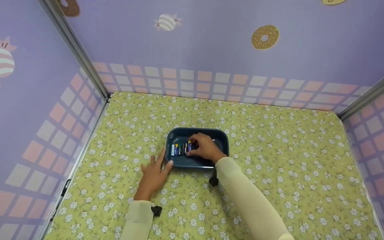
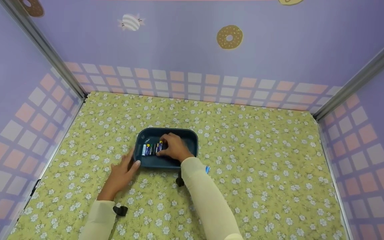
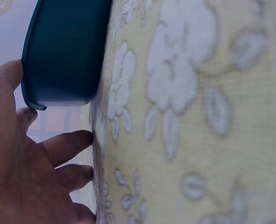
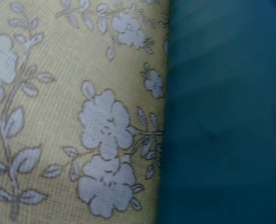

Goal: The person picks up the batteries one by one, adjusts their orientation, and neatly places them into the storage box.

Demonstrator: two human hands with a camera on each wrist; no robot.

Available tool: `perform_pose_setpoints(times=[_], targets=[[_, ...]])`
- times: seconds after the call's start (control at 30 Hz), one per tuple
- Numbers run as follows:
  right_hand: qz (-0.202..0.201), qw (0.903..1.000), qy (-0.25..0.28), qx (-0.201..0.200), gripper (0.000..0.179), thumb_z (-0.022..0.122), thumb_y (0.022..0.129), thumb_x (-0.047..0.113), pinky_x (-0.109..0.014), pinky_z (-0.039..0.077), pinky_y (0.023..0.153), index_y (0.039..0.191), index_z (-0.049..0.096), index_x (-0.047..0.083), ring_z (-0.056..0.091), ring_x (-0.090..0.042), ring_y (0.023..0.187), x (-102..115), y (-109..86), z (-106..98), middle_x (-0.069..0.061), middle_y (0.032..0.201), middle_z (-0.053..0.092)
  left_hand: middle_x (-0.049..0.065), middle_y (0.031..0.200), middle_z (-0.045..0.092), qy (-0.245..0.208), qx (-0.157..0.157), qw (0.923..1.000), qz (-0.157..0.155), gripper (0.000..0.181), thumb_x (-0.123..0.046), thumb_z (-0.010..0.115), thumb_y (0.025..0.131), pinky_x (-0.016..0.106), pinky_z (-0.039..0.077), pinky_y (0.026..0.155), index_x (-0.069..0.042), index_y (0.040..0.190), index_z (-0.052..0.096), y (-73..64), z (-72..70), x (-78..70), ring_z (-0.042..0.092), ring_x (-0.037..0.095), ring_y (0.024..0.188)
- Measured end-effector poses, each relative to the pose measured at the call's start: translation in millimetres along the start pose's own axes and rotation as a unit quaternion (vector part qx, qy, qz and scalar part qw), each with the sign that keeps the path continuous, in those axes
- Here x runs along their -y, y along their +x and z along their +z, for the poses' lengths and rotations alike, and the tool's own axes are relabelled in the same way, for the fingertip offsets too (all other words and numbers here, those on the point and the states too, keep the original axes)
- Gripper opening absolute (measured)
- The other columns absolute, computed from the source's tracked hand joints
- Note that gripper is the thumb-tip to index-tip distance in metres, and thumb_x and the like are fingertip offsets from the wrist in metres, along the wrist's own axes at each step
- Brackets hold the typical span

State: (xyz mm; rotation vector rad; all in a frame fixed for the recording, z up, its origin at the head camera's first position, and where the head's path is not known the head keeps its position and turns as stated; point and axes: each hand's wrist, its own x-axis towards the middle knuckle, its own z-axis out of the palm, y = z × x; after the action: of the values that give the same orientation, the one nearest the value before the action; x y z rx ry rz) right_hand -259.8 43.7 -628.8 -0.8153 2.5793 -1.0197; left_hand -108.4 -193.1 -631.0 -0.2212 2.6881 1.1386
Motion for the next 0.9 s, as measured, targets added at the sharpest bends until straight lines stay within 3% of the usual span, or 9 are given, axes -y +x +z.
perform_pose_setpoints(times=[0.27, 0.5, 0.9], targets=[[-0.006, 0.9998, -0.02, 0.004, 0.058, 0.09, 0.078, 0.041, -0.038, 0.055, 0.087, 0.123, 0.069, 0.013, 0.061, -0.02, 0.096, -1.0, -0.1, 2.0, -0.006, 0.11, 0.065, 0.018, 0.166, 0.027, -0.002, -0.012, 0.9997, 0.02, 0.081, -0.082, 0.033, 0.095, 0.077, -0.01, 0.116, -0.047, 0.163, 0.007, -0.4, 0.3, 1.3, 0.018, 0.047, 0.154], [-0.008, 0.9987, -0.049, 0.01, 0.059, 0.09, 0.078, 0.044, -0.039, 0.055, 0.09, 0.123, 0.069, 0.013, 0.062, -0.019, 0.1, -1.8, 0.8, 4.7, -0.004, 0.111, 0.064, 0.015, 0.165, 0.032, -0.003, -0.013, 0.9996, 0.023, 0.08, -0.081, 0.034, 0.095, 0.075, -0.013, 0.117, -0.047, 0.163, 0.007, 0.2, 1.0, 1.7, 0.016, 0.043, 0.156], [0.008, 0.9971, -0.069, 0.03, 0.065, 0.09, 0.076, 0.047, -0.042, 0.054, 0.097, 0.128, 0.067, 0.015, 0.062, -0.02, 0.108, 1.2, 0.3, 4.2, -0.003, 0.117, 0.062, 0.018, 0.167, 0.024, 0.001, -0.01, 0.9999, 0.01, 0.083, -0.085, 0.032, 0.093, 0.079, -0.008, 0.114, -0.049, 0.163, 0.006, 0.8, 0.9, 1.8, 0.015, 0.049, 0.154]])
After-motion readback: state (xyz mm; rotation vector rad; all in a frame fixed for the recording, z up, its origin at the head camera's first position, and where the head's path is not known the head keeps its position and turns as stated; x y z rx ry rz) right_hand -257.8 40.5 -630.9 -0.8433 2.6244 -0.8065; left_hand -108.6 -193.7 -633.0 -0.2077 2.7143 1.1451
